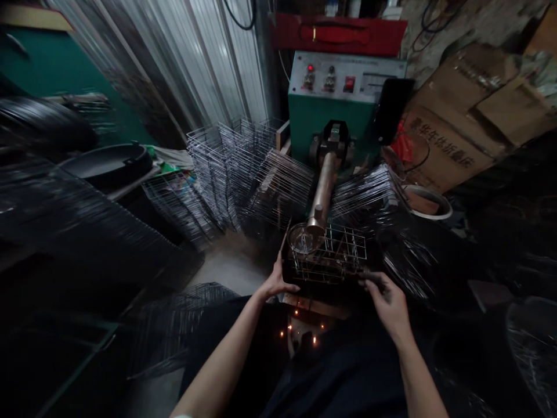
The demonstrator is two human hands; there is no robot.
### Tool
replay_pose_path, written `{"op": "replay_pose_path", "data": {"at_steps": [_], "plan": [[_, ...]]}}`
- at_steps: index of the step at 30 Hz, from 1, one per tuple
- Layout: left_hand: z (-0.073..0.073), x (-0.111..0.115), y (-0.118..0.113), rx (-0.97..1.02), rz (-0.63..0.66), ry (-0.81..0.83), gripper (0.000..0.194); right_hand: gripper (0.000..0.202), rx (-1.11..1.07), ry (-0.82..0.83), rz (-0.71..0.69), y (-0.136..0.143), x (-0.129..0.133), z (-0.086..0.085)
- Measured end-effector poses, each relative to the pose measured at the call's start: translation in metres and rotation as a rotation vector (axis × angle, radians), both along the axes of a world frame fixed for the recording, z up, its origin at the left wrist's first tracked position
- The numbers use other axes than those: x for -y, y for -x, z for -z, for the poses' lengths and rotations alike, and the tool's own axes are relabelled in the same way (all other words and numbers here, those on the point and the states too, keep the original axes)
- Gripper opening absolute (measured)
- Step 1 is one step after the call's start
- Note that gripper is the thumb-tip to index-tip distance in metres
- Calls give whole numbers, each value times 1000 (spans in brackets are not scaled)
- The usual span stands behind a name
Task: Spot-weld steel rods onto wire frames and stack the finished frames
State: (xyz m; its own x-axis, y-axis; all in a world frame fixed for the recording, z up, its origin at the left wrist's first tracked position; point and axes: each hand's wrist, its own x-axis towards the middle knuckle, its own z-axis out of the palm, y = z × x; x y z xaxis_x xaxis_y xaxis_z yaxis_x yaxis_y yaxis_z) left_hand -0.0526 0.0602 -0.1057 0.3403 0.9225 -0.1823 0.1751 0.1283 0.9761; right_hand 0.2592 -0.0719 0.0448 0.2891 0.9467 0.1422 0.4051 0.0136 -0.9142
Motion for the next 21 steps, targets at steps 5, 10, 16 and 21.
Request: {"op": "replay_pose_path", "data": {"at_steps": [5,10,16,21], "plan": [[41,22,-45,392,14,347,147,59,-249,89,207,-9,41,22],[43,9,-65,506,69,335,130,51,-229,57,271,-23,65,17],[38,4,-59,687,176,327,120,38,-161,72,285,-22,62,6],[40,2,-60,689,150,321,112,37,-121,46,193,-8,55,-6]]}}
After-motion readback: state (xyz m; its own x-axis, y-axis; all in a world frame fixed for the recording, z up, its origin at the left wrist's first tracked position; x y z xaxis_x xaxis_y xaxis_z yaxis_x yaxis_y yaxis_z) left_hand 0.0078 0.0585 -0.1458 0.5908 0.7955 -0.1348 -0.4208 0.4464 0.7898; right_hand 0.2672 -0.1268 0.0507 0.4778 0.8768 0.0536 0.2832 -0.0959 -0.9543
